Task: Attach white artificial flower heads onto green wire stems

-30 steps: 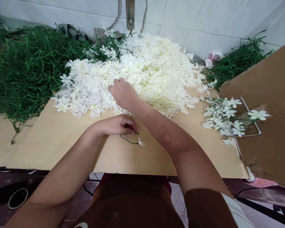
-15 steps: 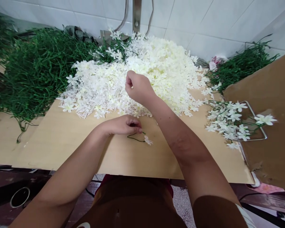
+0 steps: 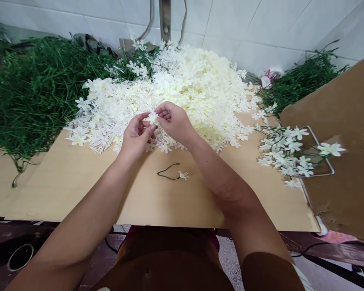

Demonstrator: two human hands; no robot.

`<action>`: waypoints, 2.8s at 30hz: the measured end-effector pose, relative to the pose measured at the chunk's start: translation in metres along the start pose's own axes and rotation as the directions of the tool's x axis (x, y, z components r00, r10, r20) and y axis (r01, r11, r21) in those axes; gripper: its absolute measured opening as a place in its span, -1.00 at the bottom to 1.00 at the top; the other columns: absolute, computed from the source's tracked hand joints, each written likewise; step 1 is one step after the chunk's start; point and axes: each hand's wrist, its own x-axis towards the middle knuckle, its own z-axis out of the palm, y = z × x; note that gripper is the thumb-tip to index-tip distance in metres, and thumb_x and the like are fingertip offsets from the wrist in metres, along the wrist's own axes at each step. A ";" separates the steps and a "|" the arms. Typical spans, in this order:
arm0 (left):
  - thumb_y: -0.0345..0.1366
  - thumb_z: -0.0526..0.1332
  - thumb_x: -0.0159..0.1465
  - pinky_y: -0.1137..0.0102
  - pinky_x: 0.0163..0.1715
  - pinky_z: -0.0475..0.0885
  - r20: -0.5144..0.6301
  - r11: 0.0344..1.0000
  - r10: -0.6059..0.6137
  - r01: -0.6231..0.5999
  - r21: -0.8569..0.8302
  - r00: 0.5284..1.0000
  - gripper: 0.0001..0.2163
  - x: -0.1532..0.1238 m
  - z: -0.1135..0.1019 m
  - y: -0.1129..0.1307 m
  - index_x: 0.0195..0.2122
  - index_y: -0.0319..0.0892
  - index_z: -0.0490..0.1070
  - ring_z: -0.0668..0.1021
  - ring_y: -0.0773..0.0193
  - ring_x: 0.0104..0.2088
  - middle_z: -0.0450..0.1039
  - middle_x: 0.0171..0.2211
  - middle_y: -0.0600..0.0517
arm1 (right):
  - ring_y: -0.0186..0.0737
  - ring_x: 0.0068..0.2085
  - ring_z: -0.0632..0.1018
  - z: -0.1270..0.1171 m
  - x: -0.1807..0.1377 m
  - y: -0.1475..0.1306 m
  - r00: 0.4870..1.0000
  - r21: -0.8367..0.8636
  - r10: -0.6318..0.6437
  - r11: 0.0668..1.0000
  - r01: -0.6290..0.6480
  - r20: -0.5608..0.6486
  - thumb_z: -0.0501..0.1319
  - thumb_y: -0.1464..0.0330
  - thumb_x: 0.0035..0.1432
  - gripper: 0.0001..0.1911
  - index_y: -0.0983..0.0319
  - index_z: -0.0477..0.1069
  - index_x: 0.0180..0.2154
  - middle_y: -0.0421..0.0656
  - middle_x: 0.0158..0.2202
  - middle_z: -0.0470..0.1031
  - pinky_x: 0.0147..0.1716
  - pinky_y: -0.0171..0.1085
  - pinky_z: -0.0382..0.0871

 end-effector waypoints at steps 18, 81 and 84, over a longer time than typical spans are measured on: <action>-0.31 0.25 0.24 0.47 -0.46 0.34 0.005 0.944 0.199 -0.194 0.269 0.980 -0.88 0.001 -0.010 -0.004 -0.44 -0.18 0.46 0.43 0.38 -0.51 0.42 -0.54 0.10 | -0.38 -0.43 0.39 0.010 0.001 0.000 0.991 -0.209 -0.110 0.970 0.125 0.082 0.21 0.40 0.14 -0.96 0.21 0.40 -0.37 -0.24 -0.44 0.42 -0.39 -0.29 0.30; -0.43 0.30 0.07 0.46 -0.45 0.42 0.191 0.987 -0.033 0.001 0.163 0.981 -0.83 -0.031 0.019 0.012 -0.29 -0.16 0.42 0.52 0.37 -0.51 0.47 -0.54 0.12 | -0.19 -0.13 0.56 -0.016 -0.096 0.009 0.964 -0.217 -0.149 0.971 0.101 -0.220 0.26 0.42 0.14 -0.92 0.17 0.41 -0.41 -0.09 -0.19 0.52 -0.12 -0.13 0.51; -0.42 0.29 0.08 0.47 -0.45 0.39 0.191 0.975 0.018 -0.060 0.215 0.981 -0.86 -0.032 0.020 0.012 -0.31 -0.16 0.43 0.51 0.37 -0.48 0.47 -0.52 0.11 | -0.20 -0.13 0.57 -0.013 -0.097 0.010 0.972 -0.161 -0.112 0.984 0.079 -0.204 0.27 0.41 0.14 -0.93 0.17 0.42 -0.40 -0.09 -0.20 0.53 -0.16 -0.17 0.52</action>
